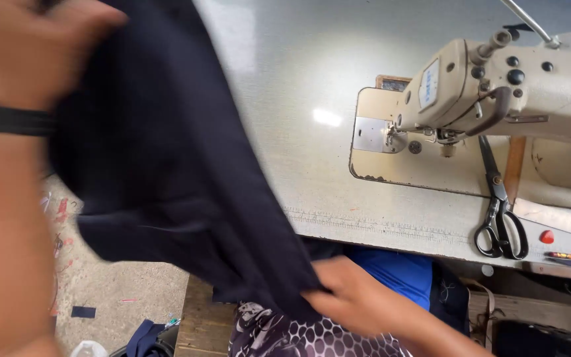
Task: The person aligns a zipper on a dark blue garment, marks the seam with a pencil, and sews the zipper in place using a sewing machine. They trim excess threads and fabric, then continue stitching along the zipper line.
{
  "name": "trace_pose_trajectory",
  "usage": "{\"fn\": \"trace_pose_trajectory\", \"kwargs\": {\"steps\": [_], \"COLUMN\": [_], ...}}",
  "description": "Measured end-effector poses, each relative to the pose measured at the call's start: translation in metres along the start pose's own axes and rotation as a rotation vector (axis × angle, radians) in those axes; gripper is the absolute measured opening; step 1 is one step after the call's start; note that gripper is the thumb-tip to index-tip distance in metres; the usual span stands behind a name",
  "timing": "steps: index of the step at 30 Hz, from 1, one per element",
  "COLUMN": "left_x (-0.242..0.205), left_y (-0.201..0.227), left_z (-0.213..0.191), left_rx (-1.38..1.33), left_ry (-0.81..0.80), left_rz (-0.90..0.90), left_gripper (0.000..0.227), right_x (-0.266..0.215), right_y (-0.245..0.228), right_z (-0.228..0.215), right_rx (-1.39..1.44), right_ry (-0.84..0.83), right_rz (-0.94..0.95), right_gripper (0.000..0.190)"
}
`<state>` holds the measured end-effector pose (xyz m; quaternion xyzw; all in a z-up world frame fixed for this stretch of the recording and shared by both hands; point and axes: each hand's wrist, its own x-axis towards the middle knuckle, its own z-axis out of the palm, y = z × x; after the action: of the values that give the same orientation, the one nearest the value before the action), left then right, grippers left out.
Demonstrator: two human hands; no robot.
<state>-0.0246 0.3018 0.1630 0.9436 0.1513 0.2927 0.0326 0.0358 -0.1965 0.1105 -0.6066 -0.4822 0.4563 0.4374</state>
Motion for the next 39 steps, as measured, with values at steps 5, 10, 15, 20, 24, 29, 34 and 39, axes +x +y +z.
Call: {"fn": "trace_pose_trajectory", "kwargs": {"steps": [5, 10, 15, 20, 24, 29, 34, 39], "left_x": [-0.034, -0.075, -0.098, -0.111, -0.108, -0.096, -0.080, -0.082], "left_y": [0.172, 0.237, 0.284, 0.294, 0.297, 0.318, 0.335, 0.340], "left_z": [0.164, 0.215, 0.211, 0.220, 0.197, 0.190, 0.183, 0.194], "left_rx": [-0.170, -0.296, -0.309, -0.297, -0.386, -0.494, -0.531, -0.652], "left_ry": [-0.406, -0.307, -0.222, -0.216, -0.301, -0.552, -0.814, -0.783], "left_rz": [-0.092, 0.131, 0.240, 0.235, 0.223, 0.136, -0.062, -0.084], "left_gripper": [0.062, 0.056, 0.038, 0.029, 0.026, 0.027, 0.026, 0.019], "right_x": [-0.126, -0.172, -0.059, 0.015, 0.002, -0.009, -0.014, -0.021], "right_y": [0.081, 0.097, 0.053, 0.126, 0.144, 0.146, 0.149, 0.149], "right_z": [-0.002, -0.020, -0.041, -0.056, -0.051, -0.038, -0.032, -0.027], "right_rx": [0.035, -0.335, -0.620, -1.164, -1.276, -1.276, -1.258, -1.237], "right_ry": [0.023, 0.400, 0.763, 0.862, 0.875, 0.905, 0.904, 0.910], "right_rz": [0.340, 0.978, 0.047, -0.180, -0.073, -0.009, 0.056, 0.083], "right_gripper": [0.021, 0.056, 0.024, 0.037, 0.047, 0.047, 0.050, 0.051]}}
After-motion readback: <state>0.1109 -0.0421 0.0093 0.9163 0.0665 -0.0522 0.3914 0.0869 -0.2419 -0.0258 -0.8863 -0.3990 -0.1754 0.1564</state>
